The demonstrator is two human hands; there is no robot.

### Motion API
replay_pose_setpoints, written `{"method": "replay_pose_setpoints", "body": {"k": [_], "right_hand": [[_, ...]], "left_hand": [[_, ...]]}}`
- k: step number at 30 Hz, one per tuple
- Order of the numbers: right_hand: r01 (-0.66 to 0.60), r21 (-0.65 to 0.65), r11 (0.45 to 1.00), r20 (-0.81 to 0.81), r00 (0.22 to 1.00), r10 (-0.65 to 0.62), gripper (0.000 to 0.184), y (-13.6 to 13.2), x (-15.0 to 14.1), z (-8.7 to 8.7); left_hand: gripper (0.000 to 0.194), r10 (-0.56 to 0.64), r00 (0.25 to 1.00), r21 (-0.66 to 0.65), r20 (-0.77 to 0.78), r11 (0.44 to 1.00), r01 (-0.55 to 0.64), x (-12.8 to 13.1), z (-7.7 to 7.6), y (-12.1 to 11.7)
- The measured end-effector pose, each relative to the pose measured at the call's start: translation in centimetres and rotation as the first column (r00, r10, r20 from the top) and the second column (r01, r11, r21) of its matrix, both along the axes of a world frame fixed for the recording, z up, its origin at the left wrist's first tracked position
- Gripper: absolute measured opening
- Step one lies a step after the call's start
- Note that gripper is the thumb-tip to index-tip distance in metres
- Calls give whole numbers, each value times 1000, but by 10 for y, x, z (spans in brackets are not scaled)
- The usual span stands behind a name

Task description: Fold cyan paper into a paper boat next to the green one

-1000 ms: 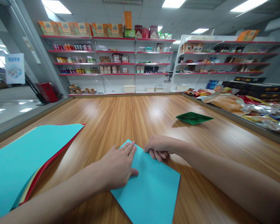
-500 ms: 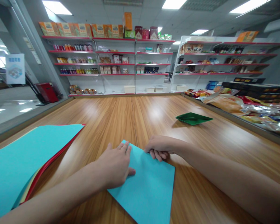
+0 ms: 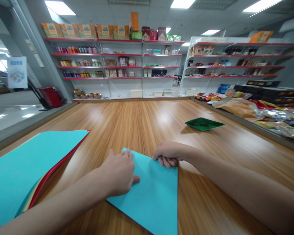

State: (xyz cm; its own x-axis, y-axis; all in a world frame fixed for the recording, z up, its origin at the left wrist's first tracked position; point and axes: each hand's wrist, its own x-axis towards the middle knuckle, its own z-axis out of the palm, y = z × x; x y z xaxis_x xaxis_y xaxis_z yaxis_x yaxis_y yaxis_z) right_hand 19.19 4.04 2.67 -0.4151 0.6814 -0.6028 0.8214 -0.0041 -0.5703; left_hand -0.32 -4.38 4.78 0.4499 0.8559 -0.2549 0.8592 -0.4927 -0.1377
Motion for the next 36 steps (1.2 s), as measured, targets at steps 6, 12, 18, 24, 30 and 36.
{"method": "replay_pose_setpoints", "body": {"k": [6, 12, 18, 24, 30, 36], "right_hand": [[7, -16, 1000, -12, 1000, -7, 29, 0, 2, 0], [-1, -30, 1000, -28, 1000, 1, 30, 2, 6, -3], [-9, -45, 999, 9, 1000, 9, 29, 4, 7, -4], [-32, -80, 996, 1, 999, 32, 28, 4, 12, -3], [-21, -77, 997, -9, 1000, 20, 27, 5, 13, -5], [-38, -75, 996, 29, 999, 40, 29, 10, 12, -8]], "left_hand": [[63, -2, 1000, 39, 9, 999, 1, 0, 3, 0], [59, -10, 1000, 55, 11, 998, 10, -1, 0, 1], [54, -4, 1000, 61, 6, 998, 3, -2, 0, 0], [59, 5, 1000, 29, 21, 1000, -6, 0, 5, -1], [65, 11, 999, 12, 48, 1000, -11, 1, -3, 0], [77, -274, 921, -124, 276, 940, 317, 7, -9, 0]]}}
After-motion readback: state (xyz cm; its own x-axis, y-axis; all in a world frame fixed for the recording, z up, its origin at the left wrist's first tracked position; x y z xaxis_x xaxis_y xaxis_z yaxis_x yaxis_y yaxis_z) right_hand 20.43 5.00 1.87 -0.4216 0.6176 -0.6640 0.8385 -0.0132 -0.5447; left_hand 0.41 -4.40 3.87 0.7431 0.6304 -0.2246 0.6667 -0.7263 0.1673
